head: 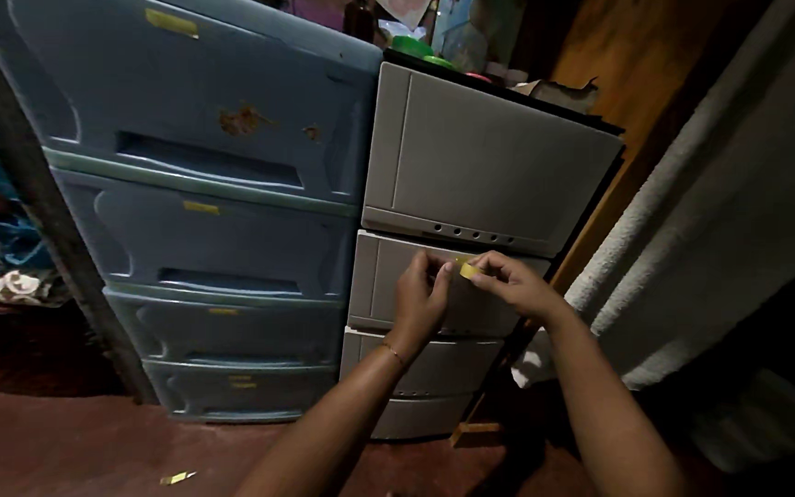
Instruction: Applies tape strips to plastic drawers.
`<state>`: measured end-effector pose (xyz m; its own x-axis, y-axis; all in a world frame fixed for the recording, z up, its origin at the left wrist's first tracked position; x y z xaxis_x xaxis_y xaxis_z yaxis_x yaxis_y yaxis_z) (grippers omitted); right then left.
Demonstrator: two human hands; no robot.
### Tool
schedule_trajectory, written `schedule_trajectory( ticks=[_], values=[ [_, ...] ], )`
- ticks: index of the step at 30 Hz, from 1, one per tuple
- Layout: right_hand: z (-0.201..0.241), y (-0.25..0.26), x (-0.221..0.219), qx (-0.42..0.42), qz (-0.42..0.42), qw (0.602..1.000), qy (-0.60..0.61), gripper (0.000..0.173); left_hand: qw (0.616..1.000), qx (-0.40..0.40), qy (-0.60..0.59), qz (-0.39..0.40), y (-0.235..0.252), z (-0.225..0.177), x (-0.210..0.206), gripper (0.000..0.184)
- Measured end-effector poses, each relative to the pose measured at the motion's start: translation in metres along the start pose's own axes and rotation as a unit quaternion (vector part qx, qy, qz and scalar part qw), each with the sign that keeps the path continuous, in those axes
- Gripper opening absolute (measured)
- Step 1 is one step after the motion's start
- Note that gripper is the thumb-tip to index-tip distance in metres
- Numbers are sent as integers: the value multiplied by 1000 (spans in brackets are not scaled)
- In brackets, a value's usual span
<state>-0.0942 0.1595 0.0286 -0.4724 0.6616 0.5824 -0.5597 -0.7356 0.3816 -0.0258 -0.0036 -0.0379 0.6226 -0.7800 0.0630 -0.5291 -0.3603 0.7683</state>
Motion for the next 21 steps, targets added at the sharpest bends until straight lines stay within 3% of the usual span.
schedule_trajectory(
  ticks=[7,21],
  values=[
    [-9,0,6,39,29,998,27,7,998,-8,-40,46,-8,2,-10,11],
    [-7,0,3,60,38,997,-29,11,992,-41,116,32,-15,7,-12,18]
  ],
)
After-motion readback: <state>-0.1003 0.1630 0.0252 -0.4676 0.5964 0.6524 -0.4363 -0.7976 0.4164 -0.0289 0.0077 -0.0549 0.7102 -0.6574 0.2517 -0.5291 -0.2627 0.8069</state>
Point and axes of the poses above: each hand's wrist, its own y-axis towards the middle knuckle, its own x-axis out of the back of the hand, z = x × y, the point moved 2 cm from there along y, towards the middle knuckle, and after that the axes turned 8 degrees about y, right-handed, at the moved point
